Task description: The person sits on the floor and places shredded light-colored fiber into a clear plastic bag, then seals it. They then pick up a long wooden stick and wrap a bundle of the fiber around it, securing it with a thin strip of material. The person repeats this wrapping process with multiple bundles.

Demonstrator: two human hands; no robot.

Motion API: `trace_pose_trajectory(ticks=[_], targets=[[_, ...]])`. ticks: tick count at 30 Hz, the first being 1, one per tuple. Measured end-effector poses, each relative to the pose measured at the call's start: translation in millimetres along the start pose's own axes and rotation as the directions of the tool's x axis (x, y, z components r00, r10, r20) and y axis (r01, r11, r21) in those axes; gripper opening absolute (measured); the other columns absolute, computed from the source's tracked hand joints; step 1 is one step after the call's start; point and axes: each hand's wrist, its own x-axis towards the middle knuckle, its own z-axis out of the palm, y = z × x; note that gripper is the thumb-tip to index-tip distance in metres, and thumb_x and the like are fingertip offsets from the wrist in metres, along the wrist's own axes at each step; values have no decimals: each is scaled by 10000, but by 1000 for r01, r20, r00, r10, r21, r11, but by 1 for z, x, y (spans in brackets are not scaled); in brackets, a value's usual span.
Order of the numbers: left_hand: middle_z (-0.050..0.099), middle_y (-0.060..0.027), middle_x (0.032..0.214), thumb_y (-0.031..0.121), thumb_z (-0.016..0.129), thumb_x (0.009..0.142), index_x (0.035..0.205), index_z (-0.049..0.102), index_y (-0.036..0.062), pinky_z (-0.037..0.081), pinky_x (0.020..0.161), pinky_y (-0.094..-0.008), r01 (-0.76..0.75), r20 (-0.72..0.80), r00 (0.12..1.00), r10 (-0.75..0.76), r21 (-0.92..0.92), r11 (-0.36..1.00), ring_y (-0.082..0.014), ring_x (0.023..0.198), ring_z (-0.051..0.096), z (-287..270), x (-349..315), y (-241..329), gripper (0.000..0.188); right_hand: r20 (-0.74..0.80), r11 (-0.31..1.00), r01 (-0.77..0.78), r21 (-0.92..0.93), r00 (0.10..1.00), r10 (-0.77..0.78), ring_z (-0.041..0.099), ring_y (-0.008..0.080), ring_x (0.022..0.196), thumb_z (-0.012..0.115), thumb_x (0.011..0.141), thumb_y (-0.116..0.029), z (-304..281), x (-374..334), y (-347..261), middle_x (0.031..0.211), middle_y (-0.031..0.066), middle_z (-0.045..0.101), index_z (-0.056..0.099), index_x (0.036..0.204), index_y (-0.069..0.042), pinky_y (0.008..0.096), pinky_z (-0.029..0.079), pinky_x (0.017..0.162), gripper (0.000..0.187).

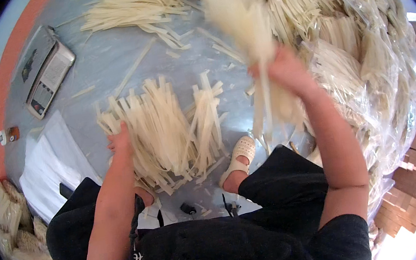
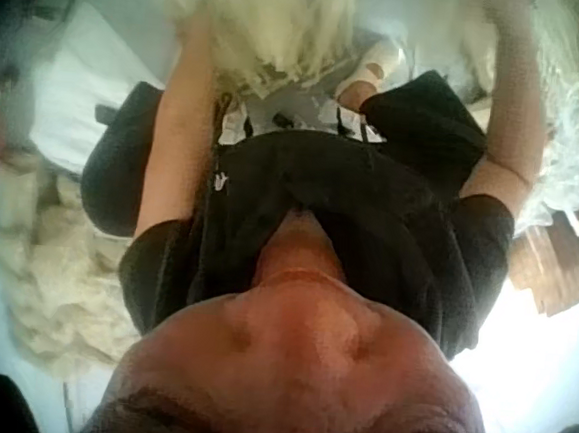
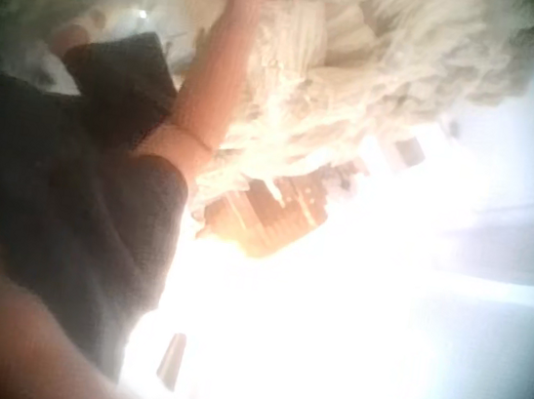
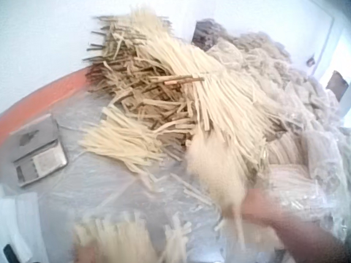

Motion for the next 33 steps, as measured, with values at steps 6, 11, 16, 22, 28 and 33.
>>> trace_pose_trajectory(ticks=[6, 11, 16, 22, 28, 33], targets=[[178, -278, 1449, 750, 494, 713, 1410, 236, 30, 154, 1080, -509, -64, 101, 993, 62, 15, 998, -378, 1351, 213, -35, -25, 12, 1035, 191, 935, -340, 101, 929, 318, 514, 309, 1116, 785, 614, -358, 191, 11, 218, 1236, 221, 498, 353, 1322, 0, 402, 425, 934, 903], [338, -214, 1389, 589, 586, 788, 1347, 337, 6, 344, 1011, -429, -190, -23, 980, 200, -441, 877, -331, 1255, 387, 22, -21, -15, 845, 236, 973, -67, -221, 964, 120, 397, 382, 1253, 702, 652, -413, 329, 18, 122, 1375, 297, 341, 121, 1440, 3, 397, 335, 1040, 1064], [380, -170, 1368, 375, 670, 825, 1331, 355, 15, 474, 898, -398, 85, 109, 991, 78, -961, 265, -278, 1170, 478, -25, -83, -11, 696, 636, 917, 376, -136, 742, -210, 495, 379, 1151, 679, 627, -387, 356, 93, 86, 1292, 279, 448, 166, 1443, -37, 393, 406, 971, 1026], [418, -76, 1375, 475, 561, 878, 1387, 337, 111, 393, 993, -464, 457, 446, 838, 315, -888, 42, -263, 1246, 416, -27, -31, 73, 665, 716, 766, 573, -290, 662, -224, 527, 336, 1134, 655, 699, -266, 325, 220, -38, 1269, 214, 510, 302, 1413, -102, 400, 427, 941, 813], [410, -86, 1377, 376, 414, 961, 1375, 346, 157, 388, 982, -521, 469, 438, 788, 433, -882, 39, -306, 1243, 406, -27, 34, 250, 473, 132, 503, 523, -689, 772, -622, 438, 295, 1230, 650, 722, -216, 272, 353, -88, 1350, 146, 433, 259, 1416, -126, 484, 301, 1048, 802], [411, -141, 1344, 209, 478, 925, 1336, 367, 123, 409, 932, -590, 425, 340, 734, 588, -905, -7, -326, 1225, 410, -22, 42, 348, 435, -58, 530, 699, -481, 578, -814, 528, 333, 1075, 591, 752, -117, 204, 293, -76, 1166, 157, 563, 478, 1253, -88, 431, 408, 950, 514]])
